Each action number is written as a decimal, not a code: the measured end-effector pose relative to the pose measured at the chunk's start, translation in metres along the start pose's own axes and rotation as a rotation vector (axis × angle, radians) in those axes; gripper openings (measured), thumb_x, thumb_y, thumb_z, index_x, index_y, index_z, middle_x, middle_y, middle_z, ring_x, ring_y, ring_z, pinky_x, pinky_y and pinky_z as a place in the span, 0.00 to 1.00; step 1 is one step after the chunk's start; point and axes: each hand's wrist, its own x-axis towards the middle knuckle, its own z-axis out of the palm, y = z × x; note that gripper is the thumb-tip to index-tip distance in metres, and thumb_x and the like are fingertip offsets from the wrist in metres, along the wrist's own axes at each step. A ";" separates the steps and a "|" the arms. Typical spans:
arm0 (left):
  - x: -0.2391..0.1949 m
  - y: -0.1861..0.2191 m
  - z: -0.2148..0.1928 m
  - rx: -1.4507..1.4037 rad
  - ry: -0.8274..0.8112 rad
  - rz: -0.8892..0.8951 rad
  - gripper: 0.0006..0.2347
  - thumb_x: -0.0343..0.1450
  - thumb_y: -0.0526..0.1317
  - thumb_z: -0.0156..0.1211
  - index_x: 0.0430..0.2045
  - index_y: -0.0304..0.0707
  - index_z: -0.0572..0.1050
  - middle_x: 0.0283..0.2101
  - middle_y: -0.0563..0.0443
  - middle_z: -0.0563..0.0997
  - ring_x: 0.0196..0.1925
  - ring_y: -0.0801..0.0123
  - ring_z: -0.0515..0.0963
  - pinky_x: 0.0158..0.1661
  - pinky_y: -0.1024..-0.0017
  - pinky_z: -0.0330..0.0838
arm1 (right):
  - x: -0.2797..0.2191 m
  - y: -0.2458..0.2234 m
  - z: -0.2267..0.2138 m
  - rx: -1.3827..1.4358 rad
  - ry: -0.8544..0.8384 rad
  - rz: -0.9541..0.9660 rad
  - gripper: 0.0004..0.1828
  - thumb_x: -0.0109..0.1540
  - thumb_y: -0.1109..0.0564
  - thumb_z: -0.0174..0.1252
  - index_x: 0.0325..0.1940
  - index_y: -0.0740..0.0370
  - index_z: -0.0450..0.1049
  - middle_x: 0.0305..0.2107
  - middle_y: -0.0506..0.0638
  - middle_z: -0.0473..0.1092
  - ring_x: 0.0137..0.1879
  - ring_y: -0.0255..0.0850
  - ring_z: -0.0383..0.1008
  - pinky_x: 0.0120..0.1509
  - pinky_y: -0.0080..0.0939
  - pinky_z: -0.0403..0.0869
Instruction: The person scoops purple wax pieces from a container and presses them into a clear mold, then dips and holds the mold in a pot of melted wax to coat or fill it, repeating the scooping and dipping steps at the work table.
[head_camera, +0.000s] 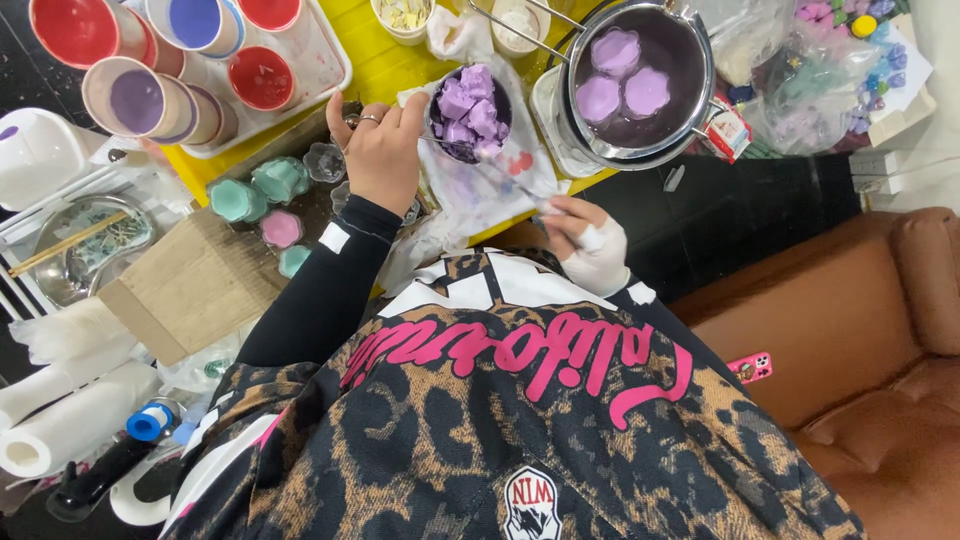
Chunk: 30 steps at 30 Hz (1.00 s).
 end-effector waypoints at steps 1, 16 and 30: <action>0.001 0.000 -0.001 0.000 -0.001 -0.002 0.12 0.75 0.32 0.57 0.51 0.47 0.75 0.33 0.59 0.79 0.44 0.68 0.79 0.72 0.50 0.42 | 0.004 -0.002 0.003 0.001 -0.002 0.000 0.08 0.63 0.69 0.65 0.44 0.63 0.78 0.50 0.57 0.74 0.53 0.44 0.79 0.57 0.39 0.76; -0.005 0.005 -0.008 0.061 0.030 0.025 0.14 0.75 0.32 0.54 0.53 0.50 0.76 0.47 0.61 0.81 0.64 0.62 0.74 0.72 0.42 0.29 | 0.011 -0.010 0.017 0.683 0.448 0.594 0.08 0.68 0.69 0.59 0.48 0.65 0.68 0.52 0.70 0.74 0.36 0.39 0.79 0.41 0.36 0.77; -0.014 -0.009 -0.025 0.108 0.047 0.024 0.06 0.74 0.35 0.59 0.35 0.51 0.81 0.45 0.65 0.79 0.61 0.67 0.73 0.70 0.48 0.39 | 0.013 -0.012 0.003 0.676 0.225 0.391 0.12 0.65 0.74 0.63 0.43 0.65 0.69 0.60 0.63 0.69 0.62 0.40 0.74 0.69 0.40 0.74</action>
